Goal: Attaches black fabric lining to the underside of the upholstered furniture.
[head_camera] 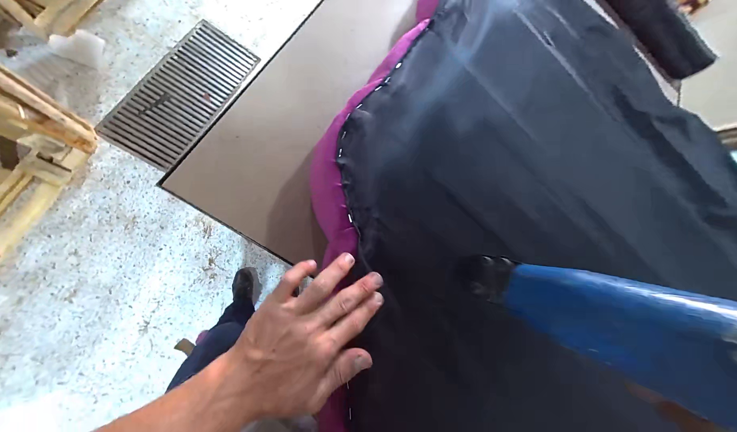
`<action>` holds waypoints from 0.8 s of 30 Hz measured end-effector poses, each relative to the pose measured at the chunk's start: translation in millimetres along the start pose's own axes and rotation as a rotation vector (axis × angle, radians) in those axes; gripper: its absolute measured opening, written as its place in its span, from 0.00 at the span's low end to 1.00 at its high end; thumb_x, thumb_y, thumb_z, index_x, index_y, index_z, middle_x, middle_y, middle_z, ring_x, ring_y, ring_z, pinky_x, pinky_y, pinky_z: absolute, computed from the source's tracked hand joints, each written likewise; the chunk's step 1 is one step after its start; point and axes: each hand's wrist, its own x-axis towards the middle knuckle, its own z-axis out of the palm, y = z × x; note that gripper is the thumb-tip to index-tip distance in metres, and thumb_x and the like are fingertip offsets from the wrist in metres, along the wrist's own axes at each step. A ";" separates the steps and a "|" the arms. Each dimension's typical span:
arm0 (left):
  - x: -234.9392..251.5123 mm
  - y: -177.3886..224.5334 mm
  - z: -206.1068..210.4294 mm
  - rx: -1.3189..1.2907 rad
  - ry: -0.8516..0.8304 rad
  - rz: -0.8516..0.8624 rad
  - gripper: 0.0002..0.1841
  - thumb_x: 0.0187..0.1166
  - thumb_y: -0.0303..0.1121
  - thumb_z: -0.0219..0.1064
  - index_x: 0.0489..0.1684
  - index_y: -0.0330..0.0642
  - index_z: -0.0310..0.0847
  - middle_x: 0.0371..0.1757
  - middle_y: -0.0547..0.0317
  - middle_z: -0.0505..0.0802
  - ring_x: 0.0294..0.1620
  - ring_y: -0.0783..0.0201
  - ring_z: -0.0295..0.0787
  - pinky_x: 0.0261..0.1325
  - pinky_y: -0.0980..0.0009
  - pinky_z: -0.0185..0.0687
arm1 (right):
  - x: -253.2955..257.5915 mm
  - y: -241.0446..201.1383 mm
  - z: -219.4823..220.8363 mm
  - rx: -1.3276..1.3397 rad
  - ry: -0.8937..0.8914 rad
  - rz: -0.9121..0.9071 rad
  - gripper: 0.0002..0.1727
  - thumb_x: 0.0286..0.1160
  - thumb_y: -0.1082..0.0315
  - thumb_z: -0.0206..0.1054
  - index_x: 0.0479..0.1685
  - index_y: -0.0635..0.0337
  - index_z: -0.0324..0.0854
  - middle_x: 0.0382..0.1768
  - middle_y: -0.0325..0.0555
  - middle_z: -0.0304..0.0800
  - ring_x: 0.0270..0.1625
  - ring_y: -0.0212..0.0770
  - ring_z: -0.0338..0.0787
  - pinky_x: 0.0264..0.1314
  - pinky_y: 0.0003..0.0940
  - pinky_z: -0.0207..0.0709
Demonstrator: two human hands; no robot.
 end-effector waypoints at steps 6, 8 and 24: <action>-22.7 -13.7 15.1 -0.115 0.003 -0.055 0.31 0.92 0.59 0.30 0.86 0.71 0.71 0.91 0.79 0.69 0.98 0.57 0.42 0.93 0.41 0.35 | 43.2 37.6 21.2 -0.280 -0.044 -0.154 0.26 0.64 0.45 0.73 0.56 0.51 0.92 0.35 0.41 0.96 0.37 0.31 0.91 0.40 0.38 0.84; -24.7 -16.9 17.5 -0.136 0.016 -0.058 0.31 0.92 0.58 0.30 0.86 0.72 0.70 0.91 0.80 0.68 0.98 0.58 0.41 0.93 0.39 0.34 | 54.2 31.7 31.6 -0.307 -0.026 -0.191 0.22 0.64 0.44 0.72 0.51 0.46 0.91 0.30 0.34 0.93 0.34 0.21 0.88 0.35 0.27 0.81; -32.1 -21.9 34.7 -0.201 0.131 -0.037 0.28 0.93 0.52 0.34 0.85 0.69 0.72 0.90 0.79 0.70 0.98 0.55 0.42 0.94 0.41 0.34 | 86.1 34.4 47.9 -0.267 -0.119 -0.286 0.19 0.62 0.47 0.71 0.49 0.45 0.91 0.30 0.31 0.93 0.35 0.18 0.88 0.34 0.21 0.80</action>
